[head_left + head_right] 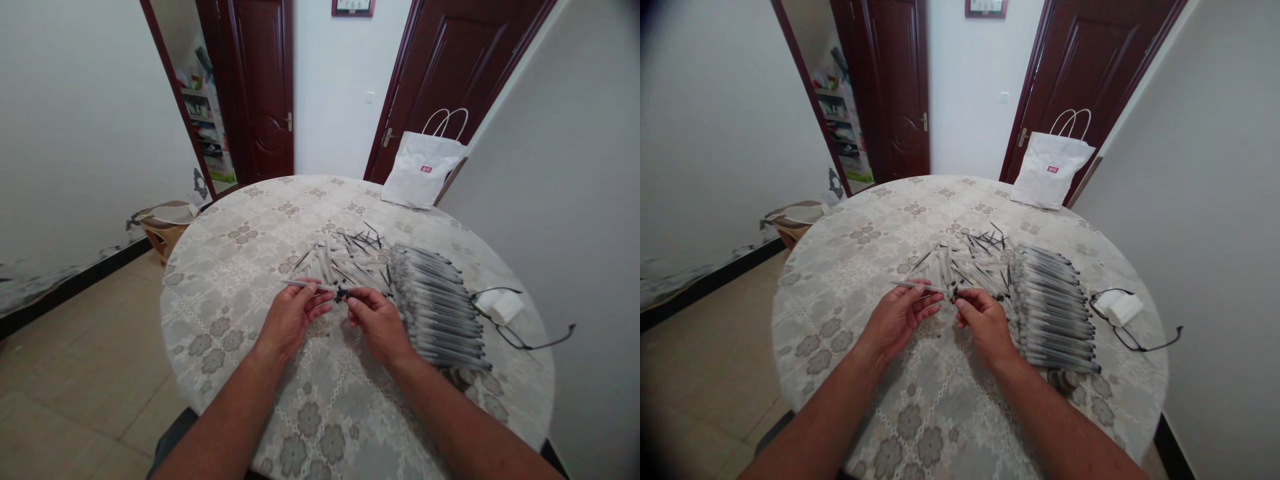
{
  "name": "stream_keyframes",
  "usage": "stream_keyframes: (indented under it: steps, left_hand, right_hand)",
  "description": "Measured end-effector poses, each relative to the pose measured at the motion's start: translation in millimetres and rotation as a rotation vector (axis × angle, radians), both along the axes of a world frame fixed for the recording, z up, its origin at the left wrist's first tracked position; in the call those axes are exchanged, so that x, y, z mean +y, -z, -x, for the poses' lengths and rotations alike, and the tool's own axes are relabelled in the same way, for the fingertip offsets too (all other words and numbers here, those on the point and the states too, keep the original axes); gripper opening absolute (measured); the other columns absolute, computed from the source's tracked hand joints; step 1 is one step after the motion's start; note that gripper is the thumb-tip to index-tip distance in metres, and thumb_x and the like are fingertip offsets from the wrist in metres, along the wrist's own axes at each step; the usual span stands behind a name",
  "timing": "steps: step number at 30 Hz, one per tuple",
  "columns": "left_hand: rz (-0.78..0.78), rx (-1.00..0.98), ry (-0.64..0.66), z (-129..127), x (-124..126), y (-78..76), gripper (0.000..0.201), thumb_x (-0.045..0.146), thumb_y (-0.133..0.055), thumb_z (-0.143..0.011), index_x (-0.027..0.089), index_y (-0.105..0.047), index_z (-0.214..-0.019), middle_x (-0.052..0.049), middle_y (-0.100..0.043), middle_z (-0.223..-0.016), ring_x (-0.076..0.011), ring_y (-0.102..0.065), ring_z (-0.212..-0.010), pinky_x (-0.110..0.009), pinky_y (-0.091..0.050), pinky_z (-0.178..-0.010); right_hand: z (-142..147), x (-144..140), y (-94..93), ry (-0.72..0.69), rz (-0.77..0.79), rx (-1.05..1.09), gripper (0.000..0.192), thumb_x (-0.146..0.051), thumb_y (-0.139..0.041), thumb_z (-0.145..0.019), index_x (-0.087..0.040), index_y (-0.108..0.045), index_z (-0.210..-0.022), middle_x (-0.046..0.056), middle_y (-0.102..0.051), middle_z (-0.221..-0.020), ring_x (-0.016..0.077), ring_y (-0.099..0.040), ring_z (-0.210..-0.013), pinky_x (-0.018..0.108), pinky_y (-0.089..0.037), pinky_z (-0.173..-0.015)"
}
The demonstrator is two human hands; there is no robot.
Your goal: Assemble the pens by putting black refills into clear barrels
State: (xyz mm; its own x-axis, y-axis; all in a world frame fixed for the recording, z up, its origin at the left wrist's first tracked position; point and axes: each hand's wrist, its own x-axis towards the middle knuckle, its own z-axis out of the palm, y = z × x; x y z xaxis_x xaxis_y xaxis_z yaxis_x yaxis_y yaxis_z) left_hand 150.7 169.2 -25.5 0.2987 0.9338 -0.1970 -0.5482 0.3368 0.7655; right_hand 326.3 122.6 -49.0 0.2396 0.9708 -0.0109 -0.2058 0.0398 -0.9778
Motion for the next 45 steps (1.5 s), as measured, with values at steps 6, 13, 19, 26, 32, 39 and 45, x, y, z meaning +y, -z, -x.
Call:
stream_keyframes:
  steps: [6, 13, 19, 26, 32, 39, 45]
  left_hand:
    - [0.047, -0.016, 0.063, -0.7, -3.0, 3.1, 0.016, 0.019, -0.072, -0.088, 0.014, -0.064, -0.101, -0.012, -0.076, -0.098, -0.0243, -0.076, -0.094, -0.034, -0.063, -0.081]
    - [0.071, -0.036, 0.092, -6.3, 0.9, -2.3, 0.014, 0.018, -0.07, -0.089, 0.014, -0.063, -0.099, -0.013, -0.076, -0.097, -0.026, -0.076, -0.094, -0.037, -0.063, -0.082]
    - [0.122, -0.007, 0.125, -18.0, 7.8, -14.4, 0.008, 0.015, -0.068, -0.089, 0.012, -0.062, -0.093, -0.014, -0.075, -0.091, -0.0258, -0.077, -0.086, -0.037, -0.064, -0.078]
    - [0.087, -0.022, 0.065, -21.9, 0.1, -7.4, 0.008, 0.014, -0.062, -0.093, 0.012, -0.061, -0.101, -0.013, -0.075, -0.093, -0.0233, -0.077, -0.087, -0.035, -0.063, -0.08]
    - [0.034, -0.024, 0.074, -14.8, -4.5, -7.9, 0.008, 0.015, -0.061, -0.095, 0.013, -0.061, -0.103, -0.014, -0.076, -0.099, -0.0233, -0.077, -0.091, -0.036, -0.063, -0.082]
    - [0.037, -0.009, 0.065, -12.8, -5.4, -8.3, 0.008, 0.015, -0.064, -0.093, 0.013, -0.062, -0.1, -0.012, -0.075, -0.095, -0.0226, -0.077, -0.088, -0.035, -0.063, -0.08]
    - [0.018, 0.023, 0.094, -12.3, -3.3, -5.8, 0.011, 0.016, -0.066, -0.092, 0.012, -0.063, -0.102, -0.015, -0.076, -0.097, -0.0231, -0.076, -0.091, -0.034, -0.063, -0.081]
  right_hand:
    - [-0.6, 6.2, 2.0, 0.03, -0.018, -0.119, 0.025, -0.039, -0.079, -0.08, -0.021, -0.071, -0.094, 0.001, -0.067, -0.07, 0.0152, -0.061, -0.06, 0.029, -0.051, -0.056]
    - [-0.5, 7.9, -1.3, 0.004, -0.035, -0.09, 0.028, -0.04, -0.081, -0.077, -0.021, -0.069, -0.093, 0.0, -0.068, -0.072, 0.0149, -0.062, -0.061, 0.028, -0.052, -0.056]
    - [-5.4, 10.5, -0.8, 0.048, -0.032, -0.092, 0.03, -0.042, -0.08, -0.077, -0.02, -0.068, -0.094, -0.001, -0.066, -0.07, 0.0137, -0.061, -0.058, 0.026, -0.05, -0.054]
    - [-6.7, 11.3, 2.0, 0.053, -0.085, -0.174, 0.026, -0.039, -0.079, -0.079, -0.021, -0.069, -0.094, -0.001, -0.068, -0.074, 0.0123, -0.059, -0.057, 0.025, -0.048, -0.053]
    - [-4.7, 7.6, -0.2, 0.045, -0.113, -0.244, 0.025, -0.04, -0.077, -0.08, -0.021, -0.07, -0.095, -0.001, -0.067, -0.072, 0.0131, -0.058, -0.059, 0.025, -0.048, -0.055]
    - [-2.0, 6.0, 0.1, 0.072, -0.121, -0.294, 0.029, -0.043, -0.077, -0.08, -0.02, -0.07, -0.097, 0.0, -0.066, -0.072, 0.0128, -0.057, -0.059, 0.025, -0.047, -0.054]
    - [-4.5, 6.1, -1.9, 0.055, -0.071, -0.36, 0.034, -0.052, -0.071, -0.084, -0.019, -0.071, -0.091, -0.001, -0.064, -0.064, 0.0133, -0.055, -0.055, 0.026, -0.046, -0.054]
